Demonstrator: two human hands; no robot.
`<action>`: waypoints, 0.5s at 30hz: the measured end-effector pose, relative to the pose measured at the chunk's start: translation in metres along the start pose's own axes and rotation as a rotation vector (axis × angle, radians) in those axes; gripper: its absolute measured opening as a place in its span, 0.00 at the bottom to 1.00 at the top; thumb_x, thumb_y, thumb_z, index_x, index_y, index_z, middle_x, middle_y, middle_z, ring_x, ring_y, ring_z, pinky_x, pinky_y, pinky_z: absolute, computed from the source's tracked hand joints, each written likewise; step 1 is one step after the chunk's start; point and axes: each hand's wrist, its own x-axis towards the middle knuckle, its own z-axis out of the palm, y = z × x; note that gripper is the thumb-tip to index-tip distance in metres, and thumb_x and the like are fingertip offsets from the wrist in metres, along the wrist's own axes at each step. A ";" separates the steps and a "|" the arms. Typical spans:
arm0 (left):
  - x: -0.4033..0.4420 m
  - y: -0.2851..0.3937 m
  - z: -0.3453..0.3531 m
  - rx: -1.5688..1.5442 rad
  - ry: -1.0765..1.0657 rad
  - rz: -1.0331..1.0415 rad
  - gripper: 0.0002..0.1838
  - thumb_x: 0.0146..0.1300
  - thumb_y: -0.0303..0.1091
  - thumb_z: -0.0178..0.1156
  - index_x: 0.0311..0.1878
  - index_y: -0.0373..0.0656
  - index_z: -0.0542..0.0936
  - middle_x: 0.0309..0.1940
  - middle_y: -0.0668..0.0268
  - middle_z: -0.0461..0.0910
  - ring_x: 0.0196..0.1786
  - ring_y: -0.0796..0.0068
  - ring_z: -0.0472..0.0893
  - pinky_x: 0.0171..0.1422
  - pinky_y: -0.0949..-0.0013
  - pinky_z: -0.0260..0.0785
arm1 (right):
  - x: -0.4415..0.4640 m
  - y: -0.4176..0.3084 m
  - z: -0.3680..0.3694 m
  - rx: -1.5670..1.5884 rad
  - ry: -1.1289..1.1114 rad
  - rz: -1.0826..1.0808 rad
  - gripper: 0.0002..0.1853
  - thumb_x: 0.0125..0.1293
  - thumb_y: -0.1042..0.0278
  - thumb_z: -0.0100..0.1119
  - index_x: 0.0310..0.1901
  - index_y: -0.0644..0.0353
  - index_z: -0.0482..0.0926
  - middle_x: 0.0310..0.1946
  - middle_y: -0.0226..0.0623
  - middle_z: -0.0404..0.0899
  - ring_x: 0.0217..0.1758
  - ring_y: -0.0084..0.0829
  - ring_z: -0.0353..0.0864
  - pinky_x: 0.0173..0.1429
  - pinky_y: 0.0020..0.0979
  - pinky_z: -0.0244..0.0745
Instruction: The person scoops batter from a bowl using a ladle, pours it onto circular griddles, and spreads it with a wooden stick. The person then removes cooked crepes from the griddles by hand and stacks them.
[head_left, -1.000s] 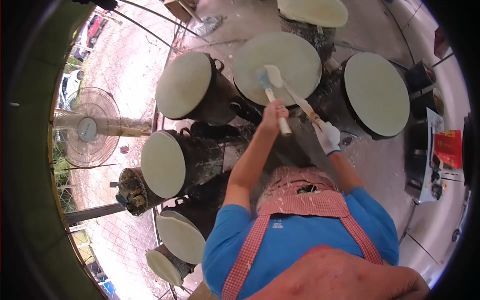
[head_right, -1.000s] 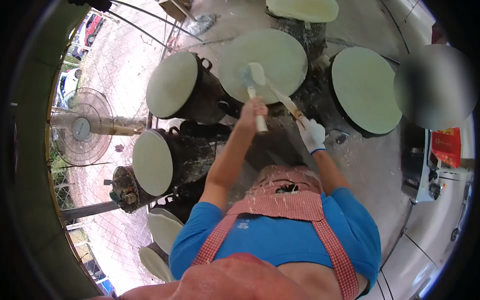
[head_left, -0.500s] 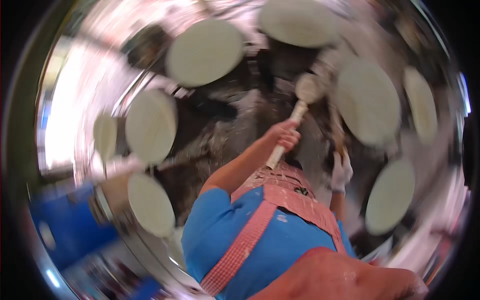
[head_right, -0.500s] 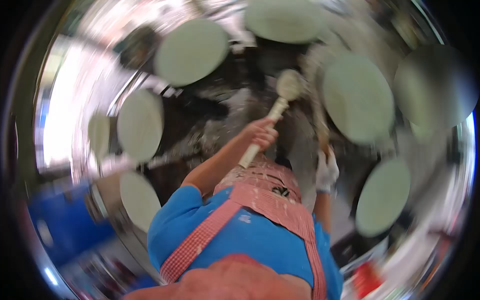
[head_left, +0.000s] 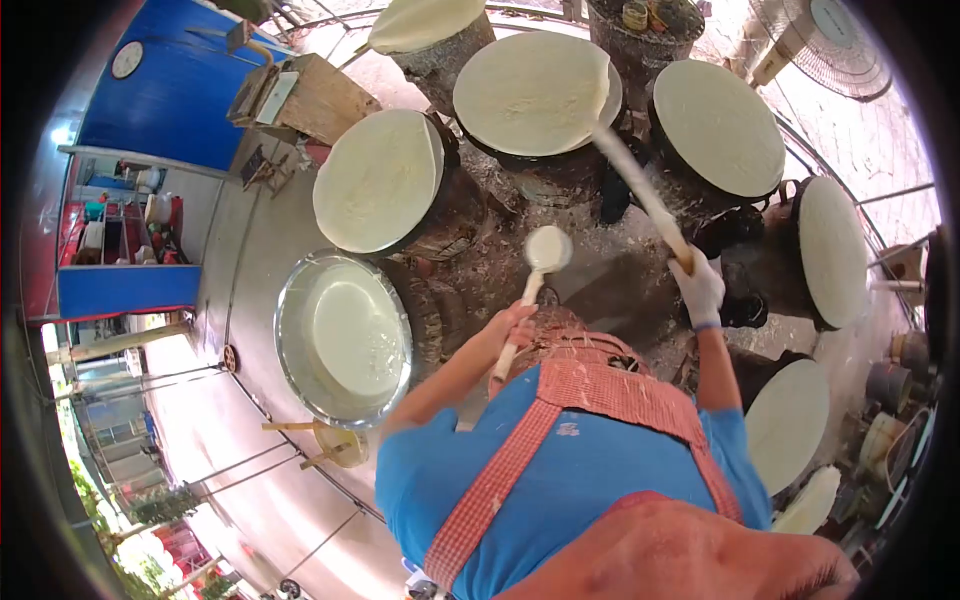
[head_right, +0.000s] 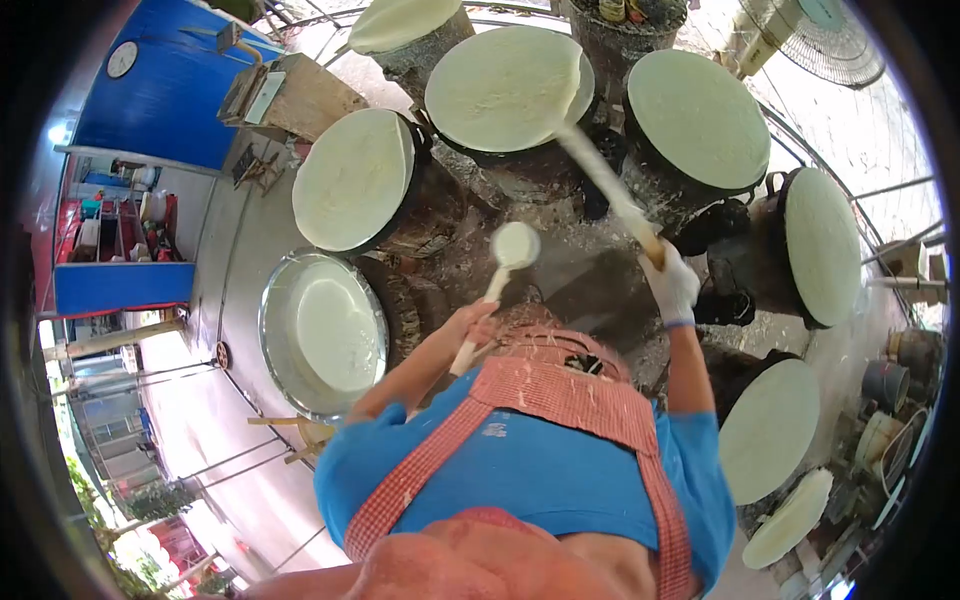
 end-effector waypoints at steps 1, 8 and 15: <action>-0.015 0.003 -0.014 -0.051 0.046 0.015 0.14 0.59 0.31 0.56 0.45 0.59 0.65 0.13 0.76 0.55 0.11 0.87 0.55 0.10 0.84 0.46 | 0.019 -0.006 0.024 -0.153 -0.064 -0.167 0.20 0.50 0.50 0.60 0.41 0.51 0.76 0.26 0.38 0.79 0.27 0.42 0.78 0.31 0.40 0.72; -0.056 -0.017 -0.103 -0.435 -0.041 0.073 0.06 0.62 0.35 0.52 0.40 0.51 0.67 0.14 0.74 0.60 0.13 0.86 0.61 0.10 0.86 0.52 | 0.151 -0.120 0.097 -0.308 -0.089 -0.857 0.23 0.44 0.58 0.63 0.45 0.49 0.72 0.38 0.36 0.71 0.30 0.36 0.77 0.34 0.35 0.71; -0.065 -0.053 -0.068 -0.802 -0.109 0.188 0.13 0.66 0.36 0.43 0.26 0.40 0.65 0.14 0.69 0.59 0.13 0.82 0.58 0.11 0.80 0.51 | 0.253 -0.170 0.118 -0.341 -0.416 -1.175 0.14 0.44 0.61 0.60 0.31 0.59 0.74 0.28 0.43 0.74 0.30 0.43 0.78 0.34 0.40 0.74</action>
